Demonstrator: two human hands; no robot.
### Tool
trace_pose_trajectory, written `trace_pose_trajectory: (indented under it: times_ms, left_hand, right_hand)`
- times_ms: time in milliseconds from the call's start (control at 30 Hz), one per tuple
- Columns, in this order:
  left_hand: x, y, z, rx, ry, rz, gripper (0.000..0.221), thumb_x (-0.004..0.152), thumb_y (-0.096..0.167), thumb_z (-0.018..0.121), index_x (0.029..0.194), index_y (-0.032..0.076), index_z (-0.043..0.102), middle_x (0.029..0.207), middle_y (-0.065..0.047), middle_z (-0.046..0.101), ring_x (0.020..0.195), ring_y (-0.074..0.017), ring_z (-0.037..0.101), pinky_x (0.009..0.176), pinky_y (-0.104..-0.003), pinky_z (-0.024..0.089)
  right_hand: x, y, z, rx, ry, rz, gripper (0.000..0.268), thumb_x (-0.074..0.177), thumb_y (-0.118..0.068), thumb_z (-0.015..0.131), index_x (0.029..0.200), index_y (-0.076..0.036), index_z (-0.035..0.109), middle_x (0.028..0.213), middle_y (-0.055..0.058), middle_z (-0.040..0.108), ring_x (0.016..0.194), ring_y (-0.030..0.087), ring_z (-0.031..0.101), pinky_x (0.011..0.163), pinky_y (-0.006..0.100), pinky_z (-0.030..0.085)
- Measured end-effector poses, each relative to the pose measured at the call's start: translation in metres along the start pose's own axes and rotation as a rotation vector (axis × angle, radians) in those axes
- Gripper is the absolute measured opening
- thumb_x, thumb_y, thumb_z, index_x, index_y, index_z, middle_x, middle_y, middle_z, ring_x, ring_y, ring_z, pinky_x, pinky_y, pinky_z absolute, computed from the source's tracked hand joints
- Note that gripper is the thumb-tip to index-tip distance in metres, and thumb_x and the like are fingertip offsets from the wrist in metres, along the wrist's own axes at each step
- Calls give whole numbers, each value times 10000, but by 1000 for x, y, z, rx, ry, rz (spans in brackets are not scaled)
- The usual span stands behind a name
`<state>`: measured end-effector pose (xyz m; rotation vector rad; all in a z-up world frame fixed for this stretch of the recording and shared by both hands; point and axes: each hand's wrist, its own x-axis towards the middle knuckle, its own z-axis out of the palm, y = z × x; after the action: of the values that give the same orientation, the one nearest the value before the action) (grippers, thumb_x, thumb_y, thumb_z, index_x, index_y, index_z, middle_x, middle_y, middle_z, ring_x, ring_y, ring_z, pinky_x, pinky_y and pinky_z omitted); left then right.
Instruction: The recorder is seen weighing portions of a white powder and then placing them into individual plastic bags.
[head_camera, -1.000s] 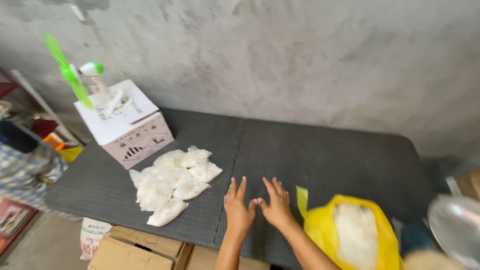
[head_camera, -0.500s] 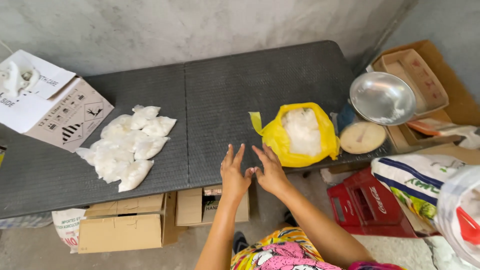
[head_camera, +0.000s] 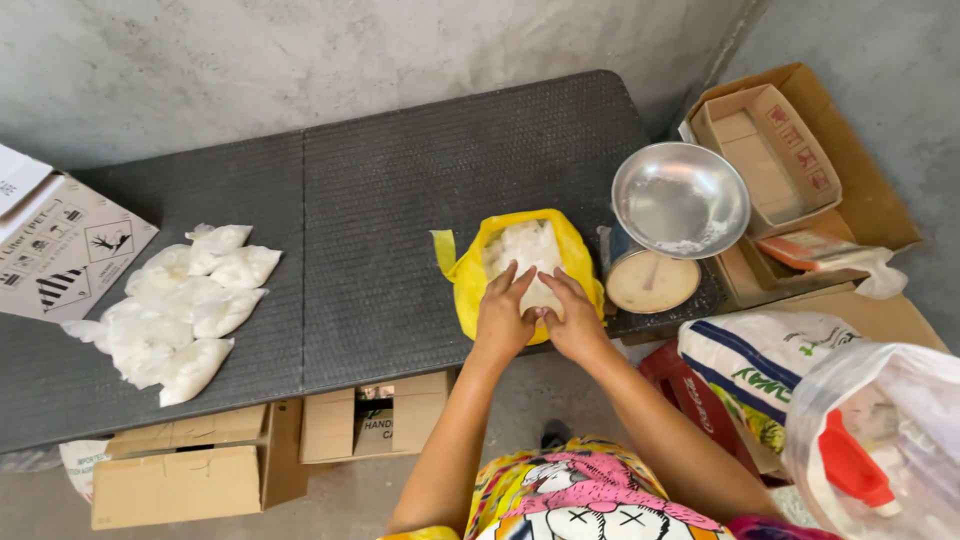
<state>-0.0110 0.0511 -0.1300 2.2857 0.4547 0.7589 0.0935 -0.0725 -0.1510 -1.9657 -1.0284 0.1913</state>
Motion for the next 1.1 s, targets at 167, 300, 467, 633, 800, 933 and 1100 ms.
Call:
trace_pose_trajectory:
  times_ms: [167, 300, 467, 633, 800, 933, 1100]
  left_hand:
    - [20, -31, 81, 83, -64, -69, 636, 747, 122, 816, 1360, 128, 646, 1477, -256, 536, 1288, -441, 547, 1076, -463, 454]
    - [44, -59, 131, 126, -135, -162, 594, 786, 102, 754, 1369, 156, 655, 1492, -263, 503, 1319, -441, 516, 1080, -452, 446]
    - [71, -105, 179, 166, -106, -157, 512, 809, 78, 724, 1317, 123, 686, 1423, -285, 552, 1300, -437, 544, 1085, -450, 452]
    - [71, -73, 131, -23, 19, -258, 362, 850, 84, 728, 1209, 36, 723, 1251, -231, 712, 1160, -360, 668, 1022, -398, 521]
    - [52, -35, 63, -775, 314, -471, 229, 841, -52, 757, 1042, 24, 679, 951, -50, 679, 786, -105, 589, 722, -253, 504]
    - [37, -24, 38, -952, 354, -459, 242, 852, -85, 705, 1041, 42, 622, 931, 22, 617, 785, -64, 571, 691, -227, 482]
    - [20, -20, -1, -863, 403, -427, 194, 926, -37, 656, 1103, 44, 650, 896, 11, 609, 769, -63, 550, 677, -218, 456]
  right_hand:
    - [10, 61, -14, 44, -80, 73, 555, 878, -85, 705, 1416, -109, 569, 1446, 190, 576, 1307, 345, 596, 1078, 397, 477]
    - [8, 88, -13, 153, -188, 182, 585, 875, -93, 693, 1438, -105, 535, 1403, 157, 609, 1223, 289, 665, 1007, 373, 535]
    - [7, 110, -10, 186, -219, 194, 602, 878, -114, 725, 1438, -60, 512, 1373, 169, 618, 1220, 276, 668, 1019, 368, 533]
    - [17, 119, -12, 329, -247, 234, 640, 891, -147, 736, 1479, -62, 498, 1355, 182, 646, 1217, 250, 672, 1018, 359, 541]
    - [44, 60, -27, 808, -206, 530, 880, 862, -175, 768, 1576, -177, 254, 1451, 81, 461, 1191, 192, 626, 936, 362, 550]
    - [50, 22, -27, 938, -325, 524, 838, 844, -152, 764, 1550, -194, 314, 1341, 49, 530, 1117, 148, 634, 843, 336, 580]
    - [49, 60, 5, 1038, -245, 339, 274, 918, -56, 737, 1182, -7, 687, 972, 31, 715, 805, 104, 656, 702, 264, 541]
